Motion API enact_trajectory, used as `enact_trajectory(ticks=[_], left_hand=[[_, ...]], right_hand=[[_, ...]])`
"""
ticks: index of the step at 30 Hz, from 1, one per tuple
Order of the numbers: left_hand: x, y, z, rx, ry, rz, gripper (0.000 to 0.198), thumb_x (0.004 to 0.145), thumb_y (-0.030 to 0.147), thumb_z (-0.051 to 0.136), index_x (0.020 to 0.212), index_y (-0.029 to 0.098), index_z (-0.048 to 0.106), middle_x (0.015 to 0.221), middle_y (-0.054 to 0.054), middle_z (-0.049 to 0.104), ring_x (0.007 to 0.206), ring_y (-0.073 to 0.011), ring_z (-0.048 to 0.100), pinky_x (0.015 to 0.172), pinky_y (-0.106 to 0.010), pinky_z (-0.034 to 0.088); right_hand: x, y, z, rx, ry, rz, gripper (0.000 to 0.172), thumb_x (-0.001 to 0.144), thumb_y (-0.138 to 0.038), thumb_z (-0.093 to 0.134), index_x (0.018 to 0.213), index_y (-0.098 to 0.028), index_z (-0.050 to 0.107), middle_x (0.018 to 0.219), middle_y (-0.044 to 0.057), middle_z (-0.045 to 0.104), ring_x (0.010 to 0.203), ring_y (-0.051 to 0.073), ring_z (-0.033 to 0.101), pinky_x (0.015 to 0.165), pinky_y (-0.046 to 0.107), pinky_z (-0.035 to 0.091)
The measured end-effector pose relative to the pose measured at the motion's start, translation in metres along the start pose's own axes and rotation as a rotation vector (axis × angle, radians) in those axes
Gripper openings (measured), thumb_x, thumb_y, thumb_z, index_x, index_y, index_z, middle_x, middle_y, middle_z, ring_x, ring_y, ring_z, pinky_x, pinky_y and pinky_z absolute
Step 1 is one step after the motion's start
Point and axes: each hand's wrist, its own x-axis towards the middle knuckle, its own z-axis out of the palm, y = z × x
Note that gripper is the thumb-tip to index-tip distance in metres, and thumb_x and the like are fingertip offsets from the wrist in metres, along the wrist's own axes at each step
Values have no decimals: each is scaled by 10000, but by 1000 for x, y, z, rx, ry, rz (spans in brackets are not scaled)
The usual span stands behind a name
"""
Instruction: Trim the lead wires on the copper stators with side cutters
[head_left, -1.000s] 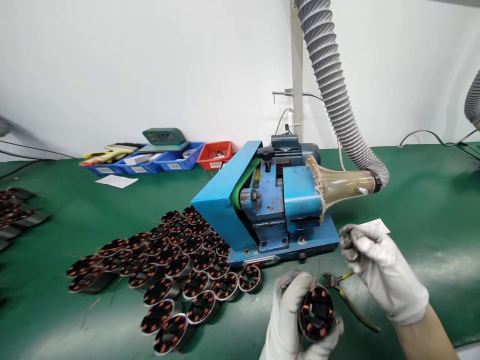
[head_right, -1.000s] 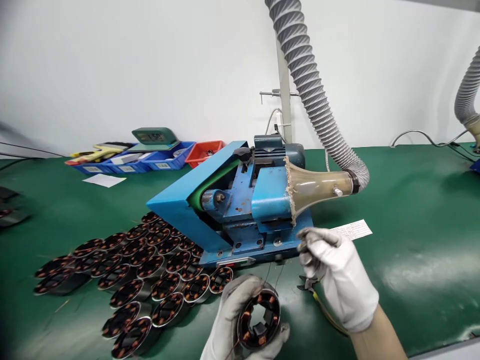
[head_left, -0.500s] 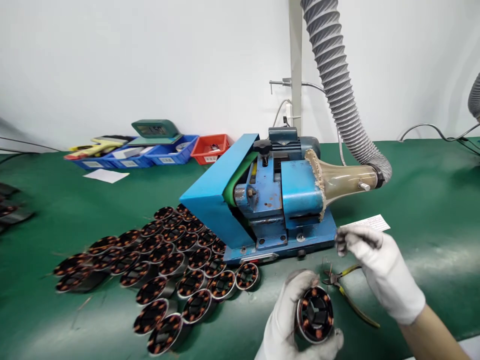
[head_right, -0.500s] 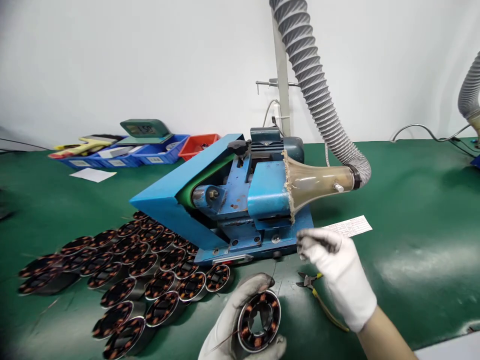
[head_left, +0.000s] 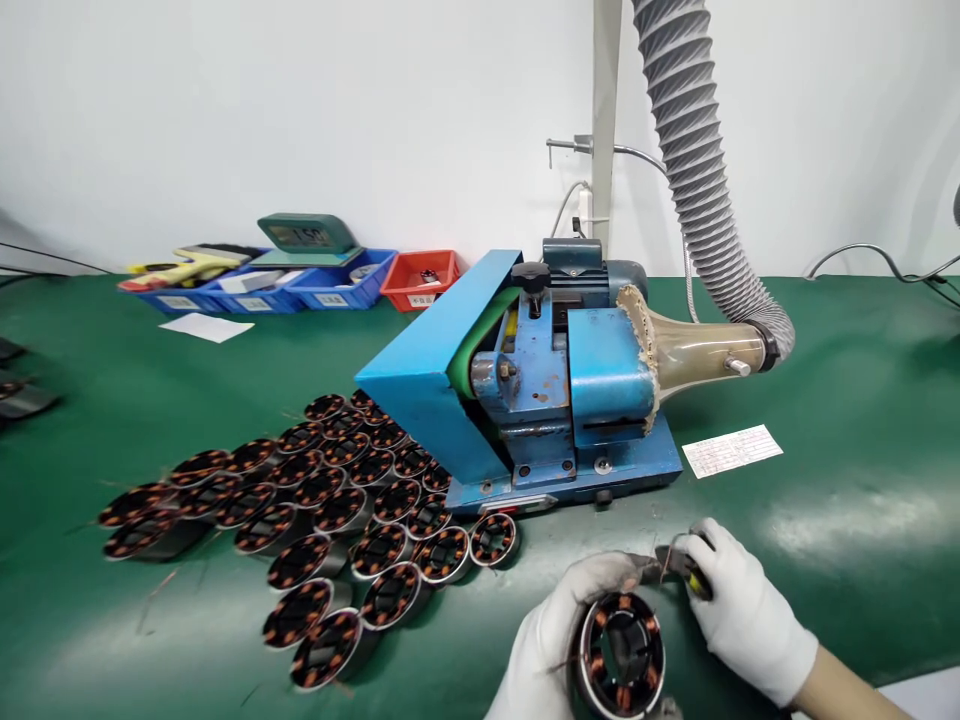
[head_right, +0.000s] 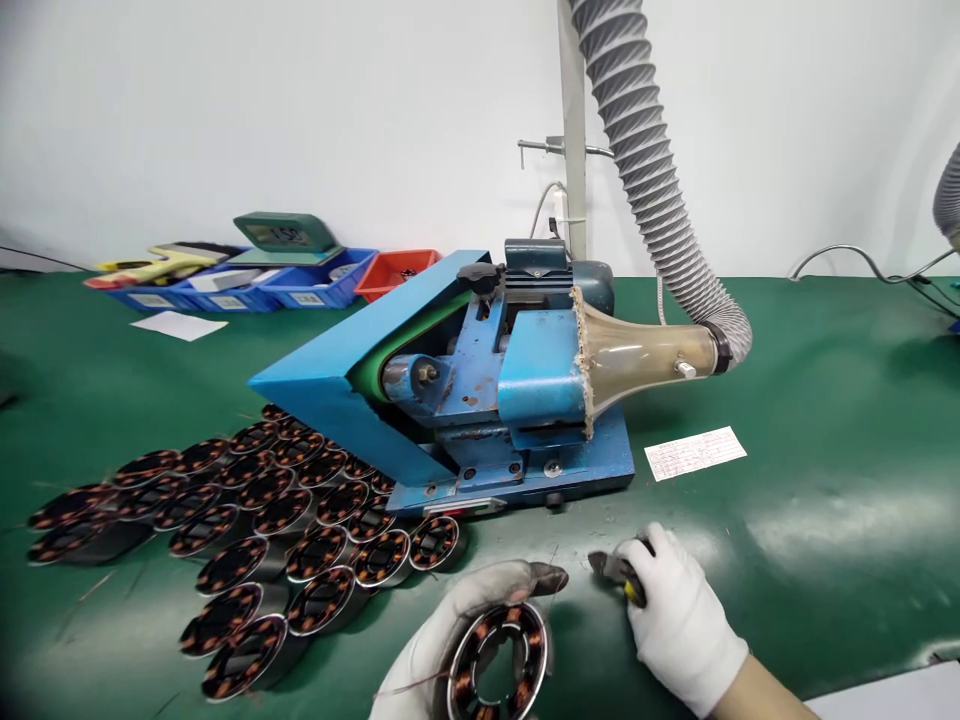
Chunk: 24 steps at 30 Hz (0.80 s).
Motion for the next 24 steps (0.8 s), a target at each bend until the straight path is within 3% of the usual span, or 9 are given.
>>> enact_trajectory(ticks=[2, 3, 6, 8, 11, 17, 24], left_hand=[[4, -6, 1, 18, 9, 7, 160, 682, 181, 639, 824, 233, 691, 793, -3, 748, 783, -208, 718, 731, -313, 570], [6, -8, 1, 22, 6, 15, 160, 696, 162, 612, 809, 235, 699, 748, 4, 745, 755, -206, 721, 709, -316, 573], [10, -11, 1, 20, -18, 40, 237, 670, 80, 571, 765, 246, 711, 701, 25, 746, 678, -189, 720, 659, -307, 575], [11, -10, 2, 12, -32, 57, 278, 645, 42, 557, 736, 254, 712, 711, 34, 752, 680, -178, 719, 669, -294, 571], [12, -6, 2, 4, -51, 79, 319, 645, 12, 524, 741, 248, 716, 699, 37, 753, 669, -165, 716, 666, -277, 566], [10, 2, 1, 8, -66, 91, 367, 649, -34, 457, 699, 231, 706, 673, 36, 748, 643, -164, 714, 634, -280, 567], [5, 7, 1, 19, -41, 95, 233, 703, 50, 527, 652, 205, 693, 610, 56, 703, 619, -174, 702, 652, -313, 564]], right_hand=[[8, -8, -29, 214, -76, 4, 283, 812, -130, 481, 1029, -217, 640, 995, 67, 651, 896, 208, 612, 798, 313, 486], [12, -12, -46, 312, -187, 2, 241, 834, -210, 504, 1031, -217, 643, 1004, 64, 658, 896, 217, 610, 783, 314, 485], [22, -21, -90, 378, -475, 1, 180, 823, -304, 542, 781, -178, 663, 669, 5, 617, 600, 159, 537, 535, 239, 414], [27, -25, -108, 367, -547, -80, 164, 814, -287, 554, 726, -182, 644, 588, -31, 543, 537, 125, 451, 485, 217, 335], [29, -28, -115, 316, -570, -173, 143, 821, -269, 545, 723, -195, 618, 598, -43, 489, 549, 117, 404, 479, 212, 283], [24, -32, -116, 256, -537, -189, 247, 843, -387, 540, 692, -203, 603, 609, -30, 507, 562, 129, 408, 482, 225, 253], [22, -33, -118, 280, -591, -169, 332, 842, -464, 540, 662, -198, 626, 555, -40, 508, 497, 110, 372, 470, 232, 239]])
